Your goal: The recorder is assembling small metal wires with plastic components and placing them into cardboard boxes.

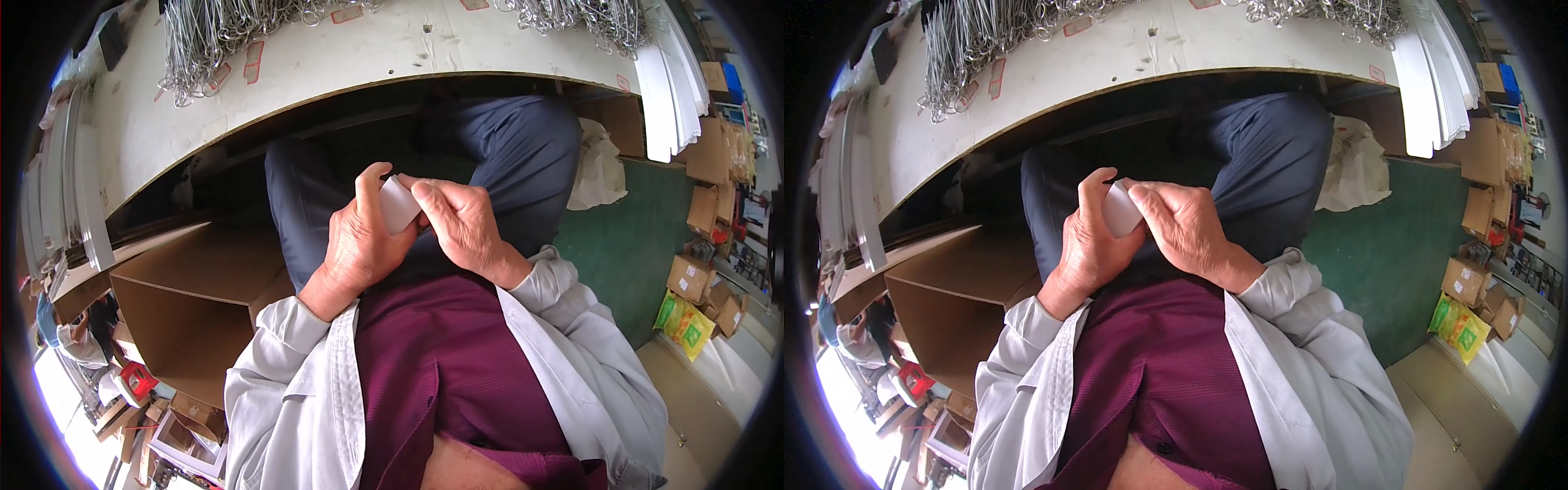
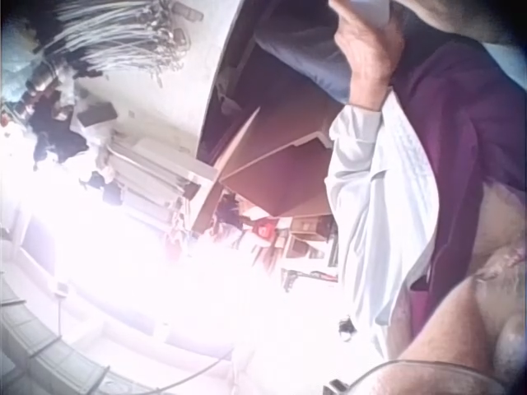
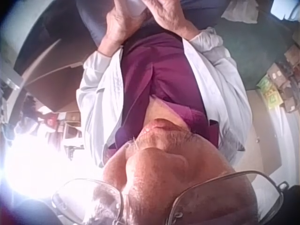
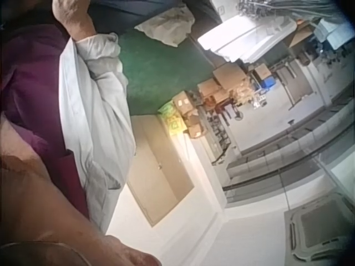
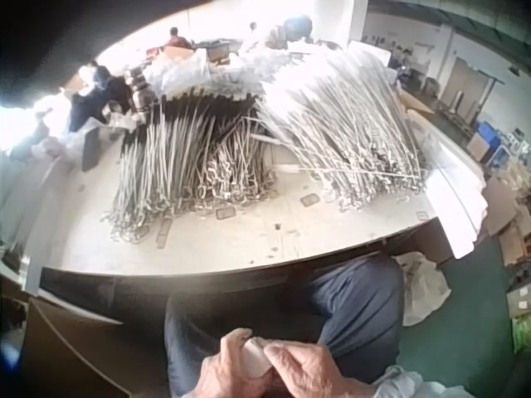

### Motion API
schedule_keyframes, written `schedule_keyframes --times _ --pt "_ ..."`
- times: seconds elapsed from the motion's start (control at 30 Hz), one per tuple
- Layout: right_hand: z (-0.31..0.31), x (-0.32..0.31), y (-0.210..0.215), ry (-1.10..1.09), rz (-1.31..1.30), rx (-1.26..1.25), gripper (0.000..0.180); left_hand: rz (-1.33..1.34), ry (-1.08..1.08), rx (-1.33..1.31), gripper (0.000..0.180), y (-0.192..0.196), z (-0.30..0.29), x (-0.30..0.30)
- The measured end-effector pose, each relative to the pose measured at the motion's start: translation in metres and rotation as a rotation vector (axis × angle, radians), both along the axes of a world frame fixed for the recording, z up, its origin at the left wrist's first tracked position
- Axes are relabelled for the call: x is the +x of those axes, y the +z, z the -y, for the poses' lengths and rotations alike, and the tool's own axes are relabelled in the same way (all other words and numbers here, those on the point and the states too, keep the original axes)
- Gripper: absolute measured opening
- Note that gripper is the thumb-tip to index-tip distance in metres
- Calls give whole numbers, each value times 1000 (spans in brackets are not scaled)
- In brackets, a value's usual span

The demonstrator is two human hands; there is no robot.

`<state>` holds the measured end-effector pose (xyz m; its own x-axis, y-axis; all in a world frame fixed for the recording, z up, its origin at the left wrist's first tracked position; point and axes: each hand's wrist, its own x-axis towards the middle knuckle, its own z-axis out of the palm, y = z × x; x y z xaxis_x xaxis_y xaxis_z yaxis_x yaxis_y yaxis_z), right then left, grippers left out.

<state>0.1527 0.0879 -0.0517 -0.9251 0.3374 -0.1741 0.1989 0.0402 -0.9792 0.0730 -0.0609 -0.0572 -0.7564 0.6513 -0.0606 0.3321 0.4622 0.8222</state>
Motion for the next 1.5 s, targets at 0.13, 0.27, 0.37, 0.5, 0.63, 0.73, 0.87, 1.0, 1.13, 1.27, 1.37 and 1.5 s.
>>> schedule_keyframes --times 0.13,0.27,0.37,0.5,0.63,0.73,0.87,1.0,1.13,1.27,1.37,1.5 --pt "7 -8 -22 -35 -183 174 21 -104 -14 -41 64 -5 -1 -1" --pt "5 -10 -17 -115 -24 -98 13 -131 6 -26 60 -4 1 3" --pt "-1 -10 -12 -104 66 -152 12 -149 18 5 60 -10 1 5" --pt "2 -9 -16 -140 43 -131 15 -145 26 29 61 -8 2 5" --pt "6 -10 -20 -134 -44 -15 15 -162 15 14 62 -10 4 4" --pt "7 -6 -18 -70 -111 152 20 -165 37 7 63 -9 5 4" --pt "-1 -2 -14 14 31 -231 29 -151 47 56 64 -9 7 1" --pt "6 -1 -24 91 -212 211 37 -118 64 42 62 -6 8 1" --pt "10 1 -29 71 -257 149 39 -113 67 68 60 -8 7 3" --pt "15 2 -25 78 -247 189 42 -114 66 75 57 -9 9 0" --pt "14 -3 -27 98 -297 282 45 -140 69 63 54 -14 9 0" --pt "16 -9 -18 189 -311 322 46 -84 108 29 50 -4 17 -1"
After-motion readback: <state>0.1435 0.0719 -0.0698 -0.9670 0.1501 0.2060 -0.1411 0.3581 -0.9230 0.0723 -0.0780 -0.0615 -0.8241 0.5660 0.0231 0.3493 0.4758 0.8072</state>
